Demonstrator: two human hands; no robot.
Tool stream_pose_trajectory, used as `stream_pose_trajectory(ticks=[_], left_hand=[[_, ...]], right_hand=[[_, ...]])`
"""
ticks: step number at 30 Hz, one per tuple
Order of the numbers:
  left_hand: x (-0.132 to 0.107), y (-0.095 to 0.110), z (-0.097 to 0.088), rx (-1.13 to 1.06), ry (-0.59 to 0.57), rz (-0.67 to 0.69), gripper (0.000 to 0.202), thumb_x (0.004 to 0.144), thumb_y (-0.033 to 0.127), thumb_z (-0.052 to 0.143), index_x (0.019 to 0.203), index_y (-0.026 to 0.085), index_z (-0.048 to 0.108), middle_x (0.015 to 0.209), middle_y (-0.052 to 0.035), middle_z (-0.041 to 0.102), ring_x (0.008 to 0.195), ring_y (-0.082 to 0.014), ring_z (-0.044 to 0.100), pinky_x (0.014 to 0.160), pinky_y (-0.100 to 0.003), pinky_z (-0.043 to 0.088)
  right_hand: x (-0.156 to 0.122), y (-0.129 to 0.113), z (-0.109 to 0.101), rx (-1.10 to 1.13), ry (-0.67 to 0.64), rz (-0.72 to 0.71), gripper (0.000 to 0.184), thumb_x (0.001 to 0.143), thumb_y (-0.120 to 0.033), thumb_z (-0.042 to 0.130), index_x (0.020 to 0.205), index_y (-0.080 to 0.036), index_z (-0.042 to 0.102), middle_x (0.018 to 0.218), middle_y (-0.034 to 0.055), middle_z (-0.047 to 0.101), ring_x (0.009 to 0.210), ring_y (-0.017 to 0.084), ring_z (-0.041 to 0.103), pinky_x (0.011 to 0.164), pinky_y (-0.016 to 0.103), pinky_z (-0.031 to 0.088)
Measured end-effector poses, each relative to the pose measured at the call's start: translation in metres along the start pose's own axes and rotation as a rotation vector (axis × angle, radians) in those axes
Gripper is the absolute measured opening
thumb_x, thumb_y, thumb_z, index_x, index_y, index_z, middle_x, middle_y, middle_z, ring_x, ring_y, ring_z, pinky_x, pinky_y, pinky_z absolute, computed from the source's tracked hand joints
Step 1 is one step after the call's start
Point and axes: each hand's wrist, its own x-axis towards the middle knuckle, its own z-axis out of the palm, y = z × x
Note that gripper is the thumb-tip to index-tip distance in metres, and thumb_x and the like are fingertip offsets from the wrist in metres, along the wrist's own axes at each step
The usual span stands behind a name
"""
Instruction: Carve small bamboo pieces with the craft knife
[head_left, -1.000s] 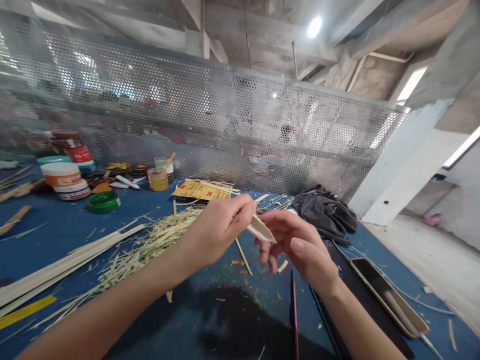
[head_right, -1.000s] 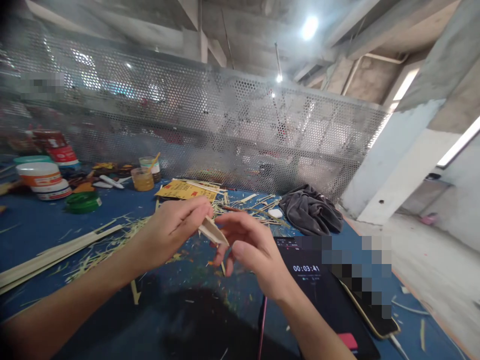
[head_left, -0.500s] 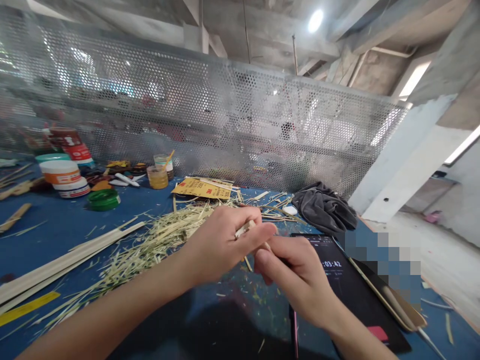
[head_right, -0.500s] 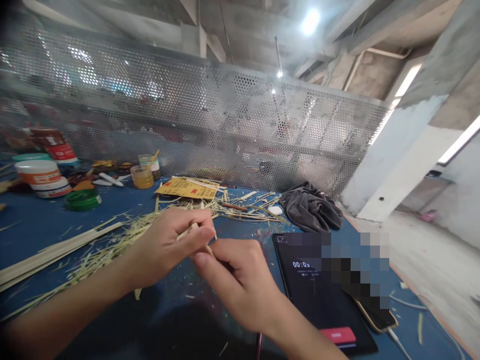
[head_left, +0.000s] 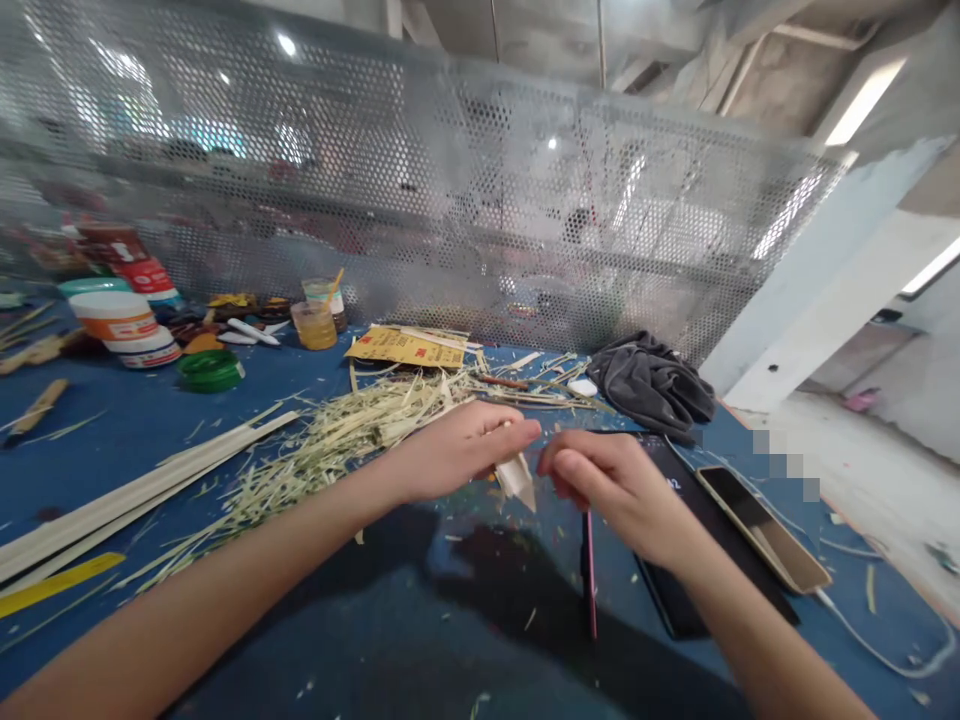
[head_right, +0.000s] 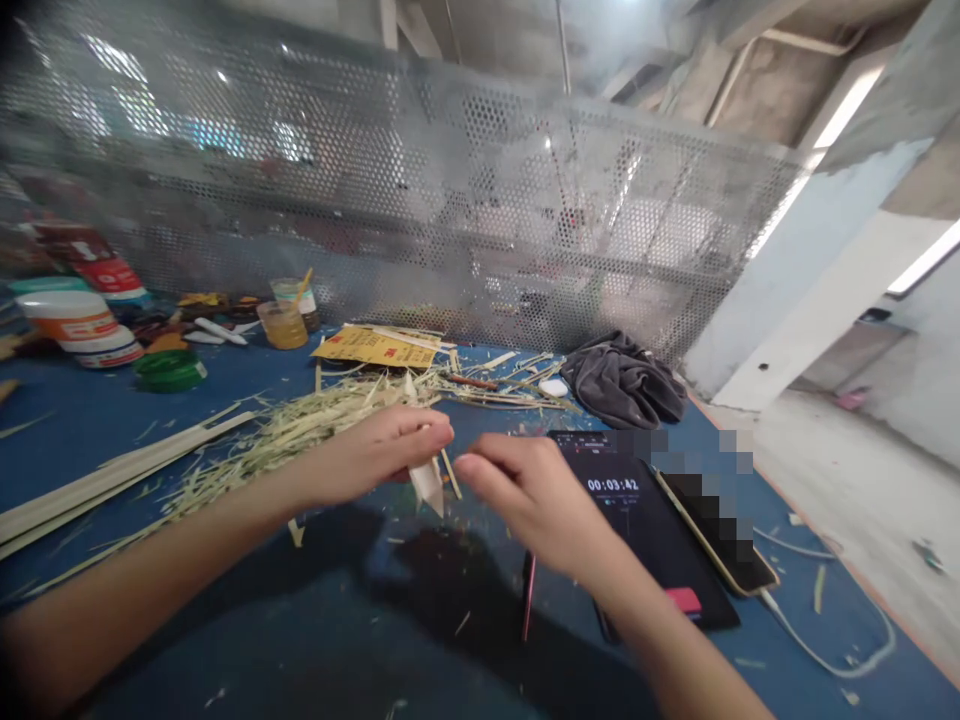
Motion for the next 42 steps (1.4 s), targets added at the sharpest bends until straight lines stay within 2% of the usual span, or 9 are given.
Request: stream_pose_trajectory(ticks=[3,7,14,20,28,32,35,39,42], left_hand=[[-0.015,-0.034,0.020,0.171,-0.085,-0.105,0.043,0.092,0.049,0.039,0.063,0.018,0.045,0.059,0.0035,0.041,0.056,-0.0111,0.041,0.053,-0.023,0.026],[-0.034,-0.071,0.056,0.447,-0.149,-0.178,0.035,0.091,0.036,0.042,0.062,0.018,0.048,0.058,0.0012,0.047,0.056,-0.0135,0.044,0.054,-0.026,0.024],[-0.041,-0.084,0.074,0.688,-0.074,0.044,0.030,0.094,0.037,0.041,0.082,0.016,0.058,0.092,-0.0073,0.058,0.084,-0.0200,0.054,0.064,-0.027,0.034],[-0.034,-0.083,0.043,0.507,-0.071,-0.020,0.028,0.091,0.040,0.046,0.080,0.018,0.059,0.080,-0.0011,0.060,0.067,-0.0130,0.052,0.060,-0.026,0.032],[-0.022,-0.100,0.014,0.365,-0.377,-0.161,0.024,0.072,0.046,0.067,0.075,0.022,0.067,0.065,0.0048,0.063,0.056,-0.0089,0.054,0.052,-0.022,0.030],[-0.023,-0.089,0.022,0.409,-0.353,-0.273,0.023,0.071,0.048,0.064,0.075,0.026,0.069,0.068,0.0046,0.066,0.058,-0.0106,0.055,0.053,-0.024,0.030],[-0.024,-0.085,0.028,0.440,-0.328,-0.335,0.030,0.067,0.056,0.063,0.073,0.027,0.067,0.068,0.0027,0.065,0.063,-0.0141,0.055,0.056,-0.026,0.031],[-0.027,-0.090,0.033,0.418,-0.302,-0.325,0.022,0.061,0.045,0.071,0.070,0.027,0.065,0.069,0.0035,0.063,0.066,-0.0146,0.055,0.059,-0.027,0.032],[-0.027,-0.093,0.037,0.365,-0.305,-0.337,0.014,0.062,0.039,0.071,0.064,0.027,0.064,0.066,0.0046,0.063,0.064,-0.0138,0.054,0.058,-0.028,0.031]], right_hand=[[-0.040,0.042,-0.002,-0.390,0.002,0.046,0.020,0.095,-0.028,0.047,0.102,-0.018,0.064,0.077,0.0016,0.065,0.064,0.013,0.059,0.058,0.024,0.043],[-0.090,0.081,0.005,-0.934,-0.320,-0.300,0.036,0.091,-0.006,0.042,0.124,-0.011,0.057,0.081,0.0058,0.065,0.069,0.018,0.061,0.055,0.029,0.044],[-0.085,0.072,0.000,-0.837,-0.415,-0.753,0.022,0.094,-0.014,0.044,0.103,-0.018,0.063,0.074,0.0054,0.066,0.062,0.015,0.054,0.049,0.032,0.037],[-0.078,0.036,0.045,0.188,0.351,-0.120,0.009,0.089,-0.021,0.056,0.096,-0.026,0.060,0.067,0.0015,0.064,0.053,0.012,0.057,0.045,0.026,0.043],[-0.057,0.031,0.083,1.234,0.130,0.372,0.015,0.087,-0.039,0.062,0.081,-0.028,0.054,0.061,-0.0061,0.056,0.042,0.006,0.045,0.047,0.020,0.041],[-0.065,0.041,0.087,1.124,0.146,0.505,0.029,0.074,-0.032,0.076,0.068,-0.024,0.049,0.056,-0.0075,0.047,0.043,0.006,0.038,0.045,0.020,0.037],[-0.071,0.039,0.081,0.934,0.065,0.588,0.010,0.082,-0.033,0.069,0.086,-0.030,0.060,0.055,-0.0060,0.058,0.045,0.009,0.052,0.050,0.022,0.046],[-0.066,0.036,0.070,0.760,-0.167,0.439,0.022,0.094,-0.038,0.050,0.109,-0.033,0.065,0.071,0.0007,0.074,0.066,0.017,0.071,0.062,0.026,0.059],[-0.059,0.038,0.067,0.561,-0.252,0.257,0.023,0.082,-0.022,0.068,0.104,-0.031,0.068,0.078,-0.0007,0.076,0.072,0.017,0.073,0.066,0.021,0.060]])
